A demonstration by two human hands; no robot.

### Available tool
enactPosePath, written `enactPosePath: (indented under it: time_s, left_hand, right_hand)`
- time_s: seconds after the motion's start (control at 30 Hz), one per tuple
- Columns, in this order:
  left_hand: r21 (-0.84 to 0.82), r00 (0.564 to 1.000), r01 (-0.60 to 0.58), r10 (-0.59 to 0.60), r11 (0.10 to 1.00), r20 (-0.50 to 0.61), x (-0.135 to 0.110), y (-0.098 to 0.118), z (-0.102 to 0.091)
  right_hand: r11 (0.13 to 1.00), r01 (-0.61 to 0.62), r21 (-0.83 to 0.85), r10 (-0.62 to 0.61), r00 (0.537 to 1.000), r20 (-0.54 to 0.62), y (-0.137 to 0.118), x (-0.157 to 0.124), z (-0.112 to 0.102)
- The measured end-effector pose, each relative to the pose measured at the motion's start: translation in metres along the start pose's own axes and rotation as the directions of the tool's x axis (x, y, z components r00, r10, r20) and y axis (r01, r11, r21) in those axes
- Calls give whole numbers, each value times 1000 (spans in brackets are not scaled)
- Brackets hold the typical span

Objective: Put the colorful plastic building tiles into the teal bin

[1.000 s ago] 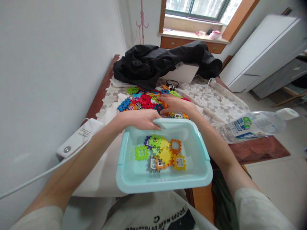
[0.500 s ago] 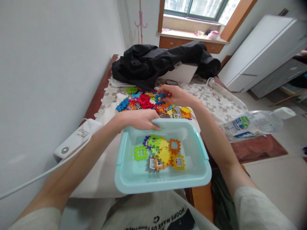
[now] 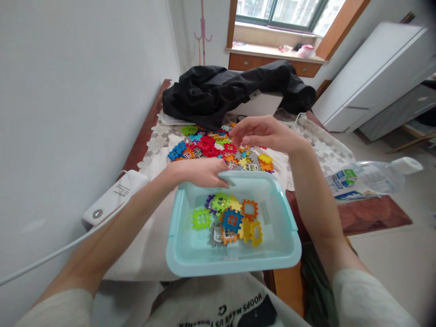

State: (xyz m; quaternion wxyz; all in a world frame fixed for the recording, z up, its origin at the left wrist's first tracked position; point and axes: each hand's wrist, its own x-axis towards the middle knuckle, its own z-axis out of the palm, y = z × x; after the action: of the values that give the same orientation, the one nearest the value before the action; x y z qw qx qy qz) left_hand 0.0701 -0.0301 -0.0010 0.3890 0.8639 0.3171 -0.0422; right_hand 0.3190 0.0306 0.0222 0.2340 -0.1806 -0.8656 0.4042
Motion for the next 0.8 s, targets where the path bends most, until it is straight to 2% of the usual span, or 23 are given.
enactPosePath:
  time_s: [0.07, 0.17, 0.23, 0.33, 0.5, 0.6, 0.7, 0.8]
  left_hand:
    - [-18, 1000, -14, 15, 1000, 18, 1, 2, -1]
    - [-40, 999, -27, 29, 999, 33, 2, 2, -1]
    - [-41, 999, -25, 26, 999, 33, 2, 1, -1]
    - [-45, 999, -17, 18, 999, 29, 2, 0, -1]
    - [-57, 999, -30, 32, 998, 34, 2, 0, -1]
    - [-45, 999, -22, 23, 999, 30, 2, 1, -2]
    - [-34, 1000, 0, 1, 999, 30, 2, 2, -2]
    - [-2, 999, 42, -42, 999, 16, 1, 0, -1]
  right_hand:
    - [972, -89, -217, 85, 996, -28, 32, 9, 8]
    - [858, -197, -474, 223, 975, -3, 73, 19, 25]
    - [817, -194, -542, 283, 955, 85, 88, 24, 34]
    - [791, -135, -597, 278, 948, 154, 96, 28, 37]
    - [751, -187, -633, 277, 960, 44, 91, 30, 31]
    - [777, -223, -589, 228, 971, -67, 82, 28, 25]
    - [898, -161, -410, 93, 979, -180, 61, 23, 17]
    - [993, 21, -119, -41, 985, -167, 21, 15, 11]
